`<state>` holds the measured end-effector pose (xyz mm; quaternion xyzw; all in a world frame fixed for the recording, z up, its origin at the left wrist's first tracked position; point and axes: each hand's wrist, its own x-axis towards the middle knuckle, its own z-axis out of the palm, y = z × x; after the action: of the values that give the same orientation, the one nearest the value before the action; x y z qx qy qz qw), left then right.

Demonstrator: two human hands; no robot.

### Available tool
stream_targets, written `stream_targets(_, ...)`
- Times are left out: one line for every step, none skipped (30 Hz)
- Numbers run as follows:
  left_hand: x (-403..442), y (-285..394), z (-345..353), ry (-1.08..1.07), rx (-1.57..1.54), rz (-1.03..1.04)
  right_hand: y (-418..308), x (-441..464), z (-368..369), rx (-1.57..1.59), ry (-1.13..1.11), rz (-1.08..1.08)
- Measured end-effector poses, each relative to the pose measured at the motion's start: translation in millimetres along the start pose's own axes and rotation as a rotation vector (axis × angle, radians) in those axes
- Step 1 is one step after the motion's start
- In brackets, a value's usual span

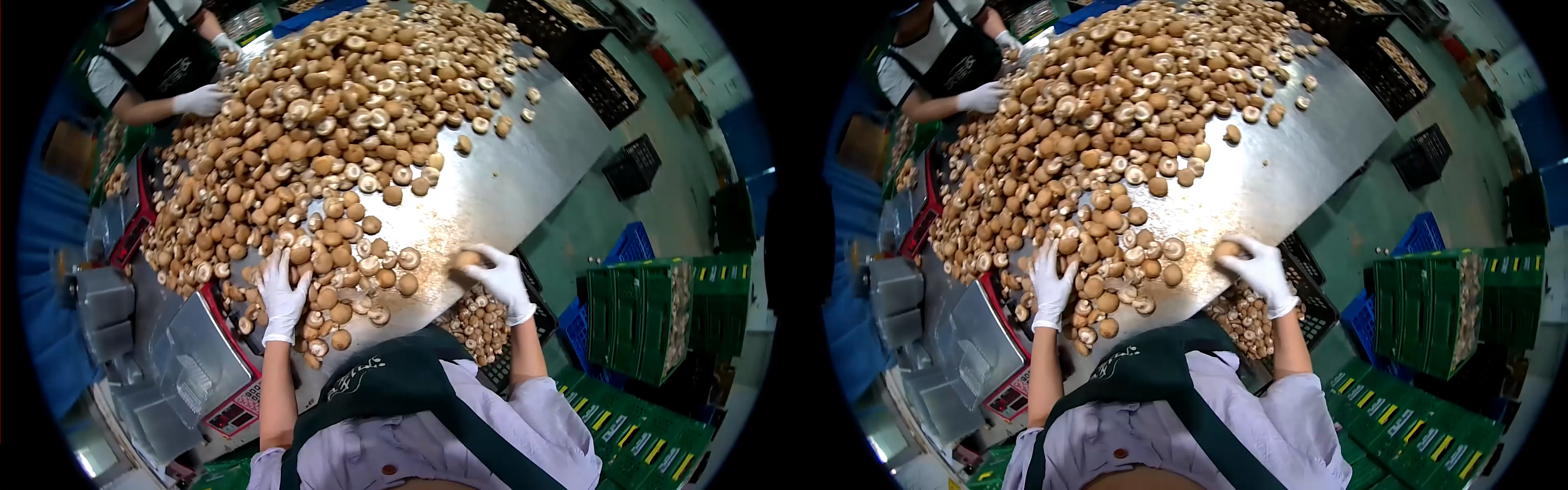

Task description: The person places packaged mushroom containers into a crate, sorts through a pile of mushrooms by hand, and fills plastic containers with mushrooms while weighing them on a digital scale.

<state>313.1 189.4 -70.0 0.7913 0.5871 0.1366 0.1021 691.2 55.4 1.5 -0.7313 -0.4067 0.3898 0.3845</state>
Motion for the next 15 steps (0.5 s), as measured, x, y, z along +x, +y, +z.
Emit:
stream_targets(-1.2,-1.4,12.6,0.025,0.045,-0.007,10.3,-2.9,-15.5,-0.004,0.103,0.027)
stream_targets(-2.1,-7.0,18.8,0.027,0.033,-0.017,20.0,-5.7,-30.1,-0.039,0.247,0.025)
stream_targets(-1.5,-10.2,20.5,0.030,0.024,-0.029,31.1,-8.2,-43.6,-0.072,0.389,0.022)
stream_targets(-0.9,-7.9,17.7,0.014,0.020,-0.047,49.5,-9.8,-57.2,-0.043,0.506,0.010)
stream_targets(-1.9,-7.7,18.0,0.017,0.019,-0.042,69.4,-9.6,-70.0,-0.014,0.619,-0.008)
stream_targets(-3.1,-8.4,18.3,0.023,0.017,-0.030,84.0,-9.2,-80.9,-0.082,0.710,0.036)
stream_targets(-2.6,-9.5,17.7,0.032,0.017,-0.020,97.0,-8.4,-90.2,-0.148,0.799,0.076)
stream_targets(-3.0,-8.1,16.3,0.040,0.006,-0.015,108.1,-7.2,-97.7,-0.279,0.797,0.190)
stream_targets(-3.7,-6.8,16.1,0.052,0.008,-0.007,122.1,-4.3,-104.5,-0.409,0.789,0.301)
stream_targets(-5.0,-8.0,17.9,0.061,0.020,0.003,156.2,-0.3,-111.5,-0.555,0.843,0.198)
stream_targets(-5.8,-8.8,20.1,0.078,0.032,0.008,184.1,3.3,-116.3,-0.740,0.870,0.140)
stream_targets(-7.5,-7.0,19.3,0.083,0.023,0.000,182.2,5.4,-113.2,-0.726,0.842,0.185)
stream_targets(-8.3,-4.5,17.8,0.072,0.013,-0.027,177.8,9.7,-109.3,-0.712,0.810,0.232)
stream_targets(-8.6,-3.7,18.4,0.081,0.009,-0.036,176.1,17.0,-104.2,-0.571,0.764,0.216)
stream_targets(-9.7,-3.3,19.6,0.087,0.007,-0.043,172.7,25.5,-98.5,-0.431,0.714,0.205)
